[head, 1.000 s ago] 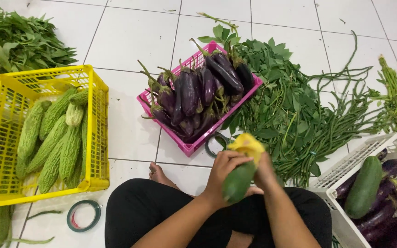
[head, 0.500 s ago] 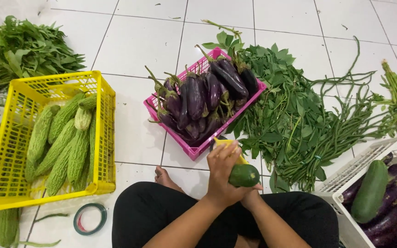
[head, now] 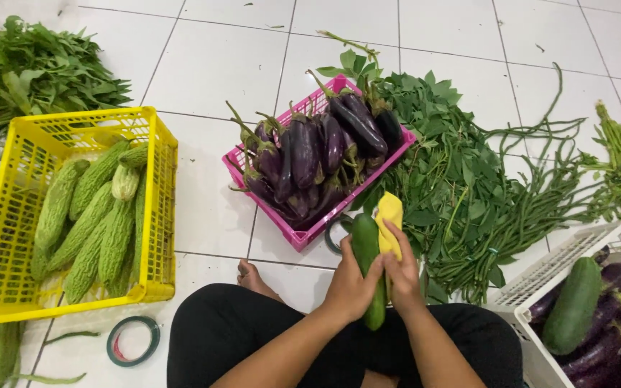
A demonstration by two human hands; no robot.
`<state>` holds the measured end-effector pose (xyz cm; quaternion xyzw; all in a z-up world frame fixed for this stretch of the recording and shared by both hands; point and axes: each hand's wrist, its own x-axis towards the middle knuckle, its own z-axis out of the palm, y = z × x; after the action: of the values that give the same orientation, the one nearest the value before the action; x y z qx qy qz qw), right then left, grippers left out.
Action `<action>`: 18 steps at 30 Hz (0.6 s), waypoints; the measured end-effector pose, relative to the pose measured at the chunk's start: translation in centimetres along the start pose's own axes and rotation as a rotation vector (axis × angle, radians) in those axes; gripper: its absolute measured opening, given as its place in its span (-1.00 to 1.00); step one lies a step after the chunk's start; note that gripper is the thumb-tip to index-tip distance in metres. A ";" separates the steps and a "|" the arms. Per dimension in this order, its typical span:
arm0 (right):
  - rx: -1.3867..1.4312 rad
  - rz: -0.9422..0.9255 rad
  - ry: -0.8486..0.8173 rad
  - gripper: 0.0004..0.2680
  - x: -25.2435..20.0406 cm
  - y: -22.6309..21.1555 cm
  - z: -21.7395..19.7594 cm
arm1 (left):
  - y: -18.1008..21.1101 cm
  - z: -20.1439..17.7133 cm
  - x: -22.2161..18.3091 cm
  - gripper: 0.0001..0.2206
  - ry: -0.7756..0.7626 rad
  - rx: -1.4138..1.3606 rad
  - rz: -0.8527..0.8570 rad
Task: The person is sitting on the floor, picking up cucumbers from a pile, wiping them clean with a yellow cloth, and placing them into a white plastic crate.
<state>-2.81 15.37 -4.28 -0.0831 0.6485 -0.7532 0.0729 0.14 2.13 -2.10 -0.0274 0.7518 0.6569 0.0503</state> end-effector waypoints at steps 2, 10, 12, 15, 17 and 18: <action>-0.065 0.077 0.096 -0.57 0.8 -0.6 -0.2 | 0.0 0.1 -0.5 -0.48 -0.060 0.027 0.023; 0.711 0.177 0.338 -0.63 2.3 3.0 -4.0 | 2.4 -0.2 -1.2 -0.14 -0.443 0.405 -0.002; 0.760 0.160 0.385 -0.68 1.8 2.1 -3.8 | 0.4 0.2 -1.5 0.06 -0.367 0.196 0.210; 0.755 0.133 0.409 -0.68 1.7 1.7 -3.9 | 2.3 0.4 -1.9 -0.17 -0.275 0.172 0.114; 0.685 0.133 0.447 -0.67 2.0 0.9 -4.2 | -0.2 0.9 -1.7 -0.23 -0.244 0.314 0.146; 0.611 0.132 0.486 -0.66 2.3 0.6 -4.4 | -1.5 1.2 -1.4 -0.28 -0.215 0.452 0.179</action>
<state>-6.00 19.06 -5.40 0.1650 0.3967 -0.9029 -0.0132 1.75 3.08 -3.59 0.1212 0.8693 0.4731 0.0762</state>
